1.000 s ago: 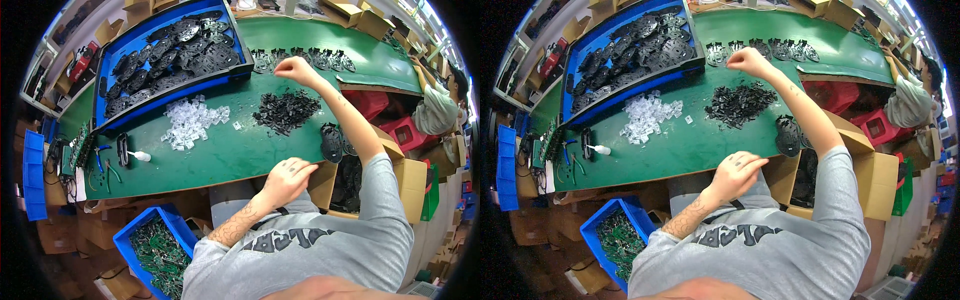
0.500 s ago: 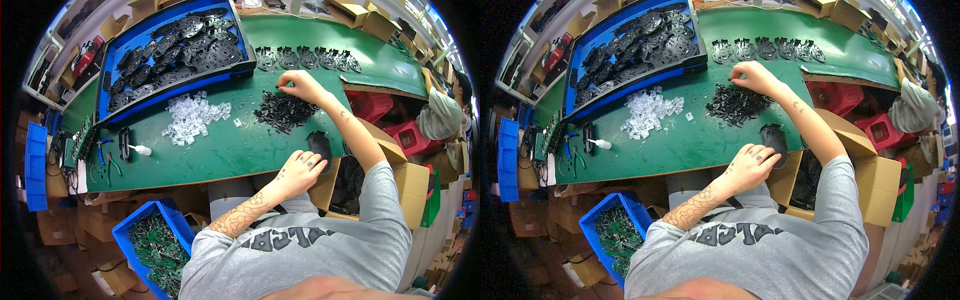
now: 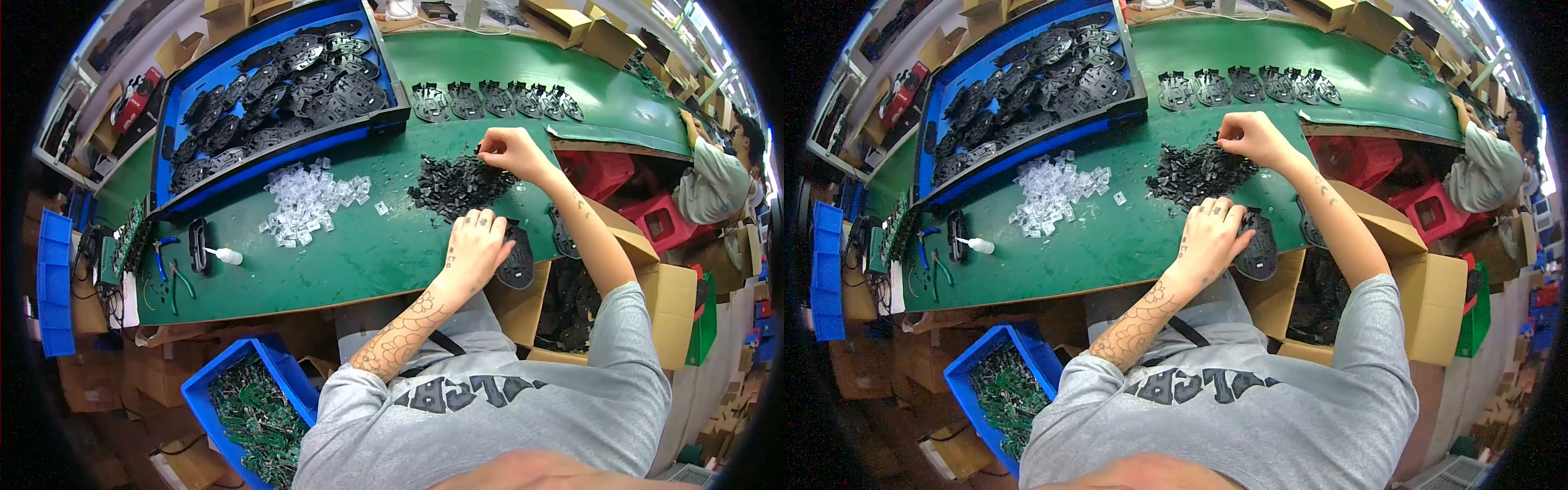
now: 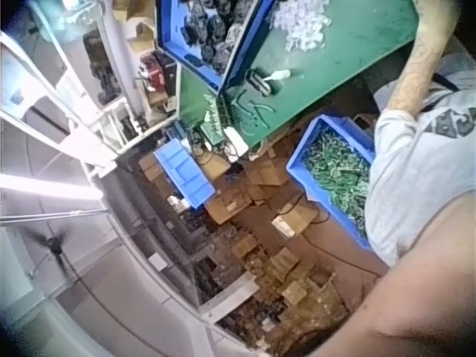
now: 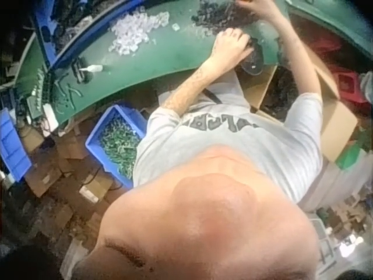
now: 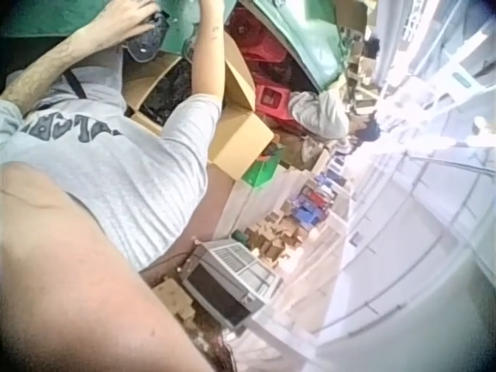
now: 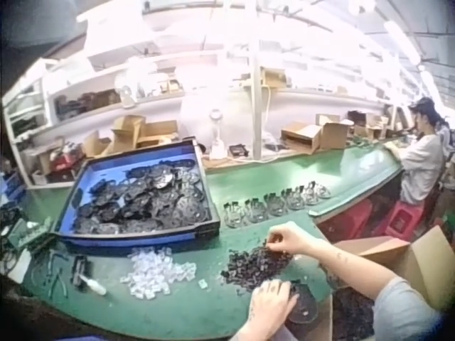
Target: The person assembles computer mouse bases by taking mouse shells from a box, lining them up on the table, applying liquid onto them with a squeeze bottle, and attaching small components onto the shells by hand.
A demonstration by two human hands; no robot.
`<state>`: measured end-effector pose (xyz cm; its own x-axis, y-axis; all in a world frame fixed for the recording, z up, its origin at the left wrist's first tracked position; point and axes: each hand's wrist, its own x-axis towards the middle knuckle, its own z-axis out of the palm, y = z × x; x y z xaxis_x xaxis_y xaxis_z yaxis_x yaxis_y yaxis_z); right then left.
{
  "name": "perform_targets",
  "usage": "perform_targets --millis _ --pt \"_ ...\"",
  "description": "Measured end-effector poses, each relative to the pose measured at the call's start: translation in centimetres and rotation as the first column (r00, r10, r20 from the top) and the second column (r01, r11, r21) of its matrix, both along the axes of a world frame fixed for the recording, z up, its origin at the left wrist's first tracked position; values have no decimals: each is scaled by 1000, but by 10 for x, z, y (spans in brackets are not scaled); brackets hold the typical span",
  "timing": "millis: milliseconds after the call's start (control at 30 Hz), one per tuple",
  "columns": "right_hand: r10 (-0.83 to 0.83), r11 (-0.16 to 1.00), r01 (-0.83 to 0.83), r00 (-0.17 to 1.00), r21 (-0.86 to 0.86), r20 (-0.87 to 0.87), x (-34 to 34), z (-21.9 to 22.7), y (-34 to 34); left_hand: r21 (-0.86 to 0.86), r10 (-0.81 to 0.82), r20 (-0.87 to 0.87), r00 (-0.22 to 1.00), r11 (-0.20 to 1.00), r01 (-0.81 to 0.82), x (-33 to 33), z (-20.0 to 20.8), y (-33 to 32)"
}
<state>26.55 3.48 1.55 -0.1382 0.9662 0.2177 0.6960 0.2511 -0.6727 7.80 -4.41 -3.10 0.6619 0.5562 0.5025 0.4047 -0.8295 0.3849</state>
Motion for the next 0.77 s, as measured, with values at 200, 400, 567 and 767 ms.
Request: perform_targets --millis 200,400,567,767 --pt "4 994 -29 975 -107 -224 -1 -5 5 -29 49 -12 999 998 -50 7 1 3" --pt "9 962 -94 949 -255 -315 0 1 7 -94 -13 124 992 995 25 -13 11 3" --pt "-150 948 -7 872 -319 -467 -18 25 -13 -646 267 444 855 757 99 -51 26 8" --pt "51 942 -251 763 -223 -644 -53 34 -55 -649 395 667 632 725 232 -81 31 39"
